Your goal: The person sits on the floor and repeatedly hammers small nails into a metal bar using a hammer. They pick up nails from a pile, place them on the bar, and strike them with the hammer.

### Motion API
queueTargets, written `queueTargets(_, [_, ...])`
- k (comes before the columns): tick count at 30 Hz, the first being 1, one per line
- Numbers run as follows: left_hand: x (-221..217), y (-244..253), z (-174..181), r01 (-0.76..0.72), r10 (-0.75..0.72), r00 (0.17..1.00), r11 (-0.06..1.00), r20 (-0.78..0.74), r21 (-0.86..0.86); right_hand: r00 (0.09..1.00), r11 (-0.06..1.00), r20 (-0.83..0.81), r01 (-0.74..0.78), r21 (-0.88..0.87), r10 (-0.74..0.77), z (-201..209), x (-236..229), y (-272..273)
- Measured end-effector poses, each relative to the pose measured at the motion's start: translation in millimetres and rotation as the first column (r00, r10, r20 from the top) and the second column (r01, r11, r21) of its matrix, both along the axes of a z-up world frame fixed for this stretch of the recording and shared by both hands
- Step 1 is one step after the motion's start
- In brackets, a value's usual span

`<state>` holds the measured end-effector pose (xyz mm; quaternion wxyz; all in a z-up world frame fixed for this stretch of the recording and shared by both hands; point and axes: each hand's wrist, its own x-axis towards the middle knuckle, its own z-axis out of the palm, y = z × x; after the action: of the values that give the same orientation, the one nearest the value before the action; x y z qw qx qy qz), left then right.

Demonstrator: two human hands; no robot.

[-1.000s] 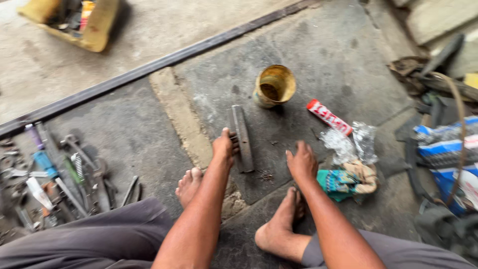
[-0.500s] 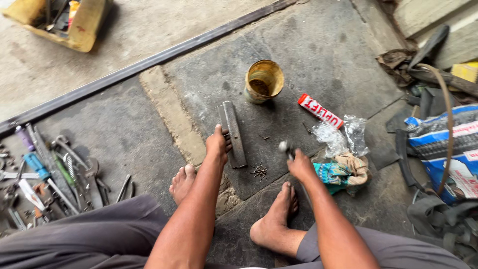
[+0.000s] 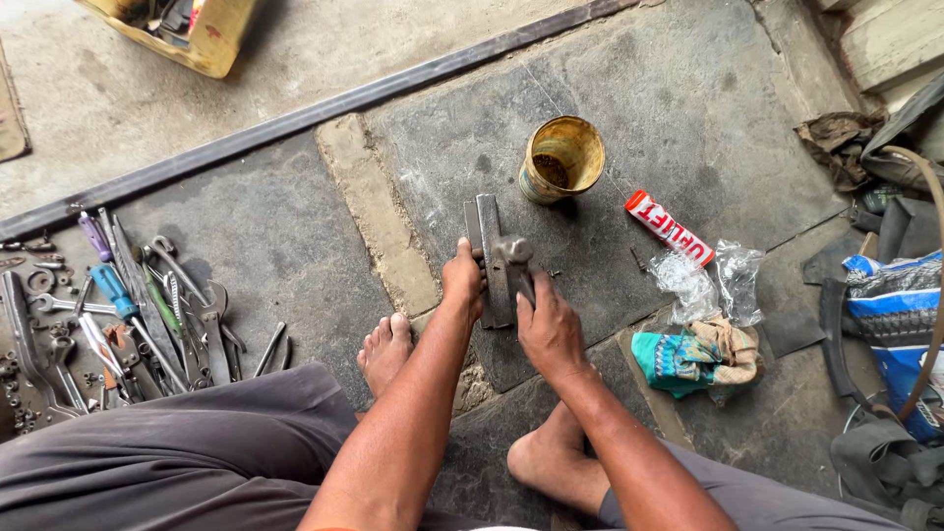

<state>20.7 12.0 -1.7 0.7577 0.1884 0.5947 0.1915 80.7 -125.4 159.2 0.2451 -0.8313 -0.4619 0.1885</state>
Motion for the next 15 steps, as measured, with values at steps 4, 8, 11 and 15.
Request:
queueTargets(4, [8,2,3,-0.026,0.026,1.000,0.999,-0.001,-0.021,0.982,0.907,0.182,-0.126,0.401,0.056,-9,-1,-5])
queueTargets(8, [4,-6,-12,-0.066,0.066,0.998,0.997,-0.004,-0.038,0.929,0.982,0.343,-0.174,0.074,0.138,-69,0,-17])
queueTargets(11, [10,1,-25,-0.095,0.096,0.994,0.995,0.055,-0.012,0.900,0.948,0.350,-0.167,-0.271,0.259,-103,11,-15])
queueTargets(15, [6,-2,-40,-0.109,0.108,0.992,0.994,0.065,0.008,0.991,0.944,0.114,-0.028,-0.329,0.069,-92,11,-14])
